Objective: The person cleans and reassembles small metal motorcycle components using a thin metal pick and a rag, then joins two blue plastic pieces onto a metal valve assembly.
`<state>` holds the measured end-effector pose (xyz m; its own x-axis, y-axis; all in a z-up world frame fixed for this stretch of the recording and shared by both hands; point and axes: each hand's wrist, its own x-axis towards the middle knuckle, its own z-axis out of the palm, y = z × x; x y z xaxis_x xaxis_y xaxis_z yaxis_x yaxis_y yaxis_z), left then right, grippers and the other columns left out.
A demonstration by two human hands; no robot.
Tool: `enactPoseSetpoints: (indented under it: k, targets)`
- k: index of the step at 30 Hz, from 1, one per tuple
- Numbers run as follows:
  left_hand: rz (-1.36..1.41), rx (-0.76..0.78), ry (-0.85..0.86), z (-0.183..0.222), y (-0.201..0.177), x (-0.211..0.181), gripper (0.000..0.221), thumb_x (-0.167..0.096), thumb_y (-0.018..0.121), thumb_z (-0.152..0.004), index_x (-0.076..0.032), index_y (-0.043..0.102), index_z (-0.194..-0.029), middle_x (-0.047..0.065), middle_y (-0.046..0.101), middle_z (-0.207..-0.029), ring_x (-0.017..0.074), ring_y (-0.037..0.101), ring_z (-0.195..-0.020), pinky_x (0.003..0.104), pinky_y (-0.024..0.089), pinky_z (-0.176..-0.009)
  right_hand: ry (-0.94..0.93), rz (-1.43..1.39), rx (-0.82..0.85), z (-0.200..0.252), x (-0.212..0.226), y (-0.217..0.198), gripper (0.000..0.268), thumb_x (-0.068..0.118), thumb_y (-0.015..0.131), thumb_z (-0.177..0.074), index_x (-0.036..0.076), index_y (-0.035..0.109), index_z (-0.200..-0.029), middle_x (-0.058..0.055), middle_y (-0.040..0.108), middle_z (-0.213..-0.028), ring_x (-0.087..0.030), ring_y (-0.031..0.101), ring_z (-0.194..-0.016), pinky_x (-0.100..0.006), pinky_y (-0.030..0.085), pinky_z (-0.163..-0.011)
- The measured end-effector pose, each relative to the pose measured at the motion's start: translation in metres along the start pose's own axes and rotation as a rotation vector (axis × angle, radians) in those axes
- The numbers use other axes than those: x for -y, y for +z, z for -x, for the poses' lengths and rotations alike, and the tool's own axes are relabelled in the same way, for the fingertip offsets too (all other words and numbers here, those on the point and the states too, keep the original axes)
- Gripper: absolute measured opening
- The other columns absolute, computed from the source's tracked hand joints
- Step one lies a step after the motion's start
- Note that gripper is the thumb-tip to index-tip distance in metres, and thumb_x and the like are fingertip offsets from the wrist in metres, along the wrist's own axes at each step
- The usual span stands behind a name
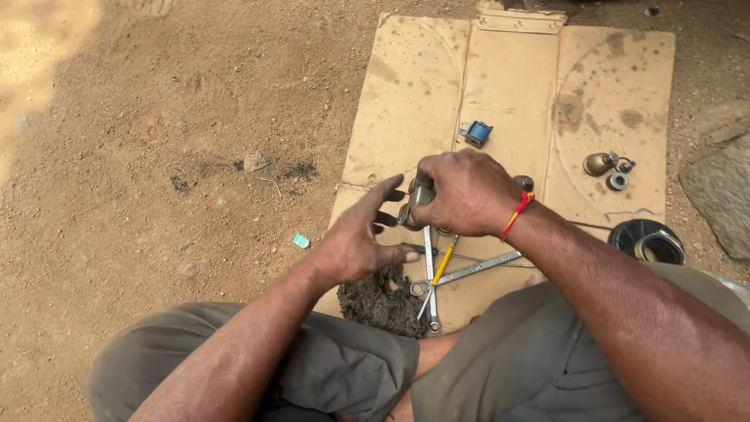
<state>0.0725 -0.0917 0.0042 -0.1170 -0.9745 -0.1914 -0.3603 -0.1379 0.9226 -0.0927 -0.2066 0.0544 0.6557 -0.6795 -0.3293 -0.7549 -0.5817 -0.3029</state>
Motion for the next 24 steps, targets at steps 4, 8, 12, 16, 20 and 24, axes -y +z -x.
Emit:
enactPoseSetpoints:
  k: [4, 8, 12, 16, 20, 24]
  targets:
    - [0.076, -0.064, -0.045, -0.004, 0.003, 0.022, 0.096, -0.021, 0.09, -0.072, -0.009, 0.038, -0.153, 0.015, 0.071, -0.128, 0.0263, 0.072, -0.117, 0.038, 0.058, -0.1, 0.003, -0.132, 0.01, -0.008, 0.017, 0.012, 0.048, 0.046, 0.087, -0.069, 0.007, 0.074, -0.094, -0.013, 0.075, -0.086, -0.029, 0.073, -0.083, -0.042, 0.057, -0.077]
    - [0.235, -0.096, -0.035, -0.022, -0.004, 0.035, 0.088, -0.013, 0.085, -0.08, -0.011, 0.038, -0.155, 0.014, 0.071, -0.125, 0.0225, 0.07, -0.119, 0.036, 0.058, -0.102, 0.077, -0.691, 0.032, -0.016, 0.003, -0.001, 0.034, 0.027, 0.079, -0.079, 0.009, 0.072, -0.107, -0.006, 0.08, -0.09, -0.014, 0.077, -0.082, -0.032, 0.062, -0.076]
    - [0.24, -0.127, -0.017, -0.021, -0.013, 0.037, 0.083, -0.007, 0.081, -0.081, -0.012, 0.04, -0.153, 0.013, 0.072, -0.125, 0.0204, 0.071, -0.117, 0.035, 0.058, -0.105, 0.095, -0.479, -0.113, -0.018, -0.002, -0.011, 0.023, 0.017, 0.072, -0.088, 0.008, 0.076, -0.109, -0.008, 0.08, -0.087, -0.014, 0.075, -0.076, -0.032, 0.06, -0.072]
    - [0.17, -0.134, -0.035, -0.021, -0.014, 0.03, 0.084, -0.007, 0.083, -0.079, -0.014, 0.04, -0.151, 0.011, 0.071, -0.125, 0.0195, 0.07, -0.117, 0.035, 0.057, -0.104, 0.019, -0.407, -0.1, -0.014, -0.001, -0.008, 0.02, 0.021, 0.077, -0.083, 0.009, 0.078, -0.099, -0.005, 0.079, -0.085, -0.013, 0.075, -0.077, -0.031, 0.06, -0.073]
    - [0.038, -0.102, -0.083, -0.016, -0.015, 0.027, 0.085, -0.007, 0.083, -0.078, -0.016, 0.041, -0.152, 0.01, 0.072, -0.12, 0.0196, 0.07, -0.113, 0.035, 0.056, -0.102, 0.012, -0.259, -0.074, -0.012, 0.005, 0.003, 0.021, 0.027, 0.075, -0.082, 0.011, 0.079, -0.096, -0.005, 0.078, -0.083, -0.017, 0.076, -0.076, -0.035, 0.059, -0.074]
    - [0.092, -0.088, -0.079, -0.016, -0.013, 0.024, 0.087, -0.007, 0.082, -0.078, -0.017, 0.038, -0.153, 0.008, 0.072, -0.116, 0.0188, 0.071, -0.11, 0.035, 0.058, -0.1, 0.008, -0.227, -0.011, -0.009, 0.005, 0.006, 0.024, 0.032, 0.071, -0.087, 0.012, 0.073, -0.099, -0.008, 0.077, -0.08, -0.022, 0.077, -0.076, -0.039, 0.06, -0.076]
